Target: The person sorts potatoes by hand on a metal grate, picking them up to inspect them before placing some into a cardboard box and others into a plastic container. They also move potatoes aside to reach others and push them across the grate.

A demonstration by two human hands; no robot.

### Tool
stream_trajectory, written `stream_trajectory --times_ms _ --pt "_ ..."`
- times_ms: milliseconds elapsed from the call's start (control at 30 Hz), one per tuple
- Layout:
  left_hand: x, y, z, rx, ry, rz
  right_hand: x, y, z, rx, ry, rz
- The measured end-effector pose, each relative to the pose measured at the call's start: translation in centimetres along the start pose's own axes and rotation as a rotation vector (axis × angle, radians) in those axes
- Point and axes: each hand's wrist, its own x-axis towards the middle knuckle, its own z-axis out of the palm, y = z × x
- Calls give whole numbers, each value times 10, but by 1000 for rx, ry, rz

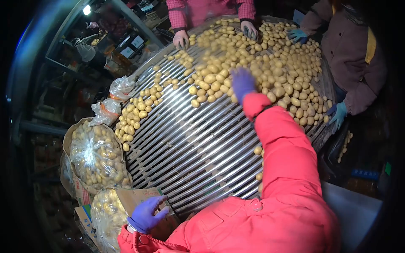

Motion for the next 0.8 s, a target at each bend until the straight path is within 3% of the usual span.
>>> stream_trajectory --times_ms 67,200,267,300,433,467,633,800 --pt "0 -3 0 0 -13 2 4 -68 -4 229 8 -148" --pt "3 5 -10 -62 -99 -96 -2 -172 -1 226 -281 -398" --pt "2 1 -10 -84 -110 -90 -6 -203 5 217 -292 -444" --pt "4 -4 -4 -42 23 46 -4 -213 10 202 -291 -435" --pt "4 -6 -6 -89 -42 -6 18 -206 31 57 -324 -101" --pt "3 -5 -8 -105 -87 -48 19 -192 38 203 -163 -62" --pt "6 -5 -8 -103 -114 -59 31 -154 41 286 -264 -169" --pt "3 -3 -9 -130 -95 -63 38 -128 27 66 -405 -199"
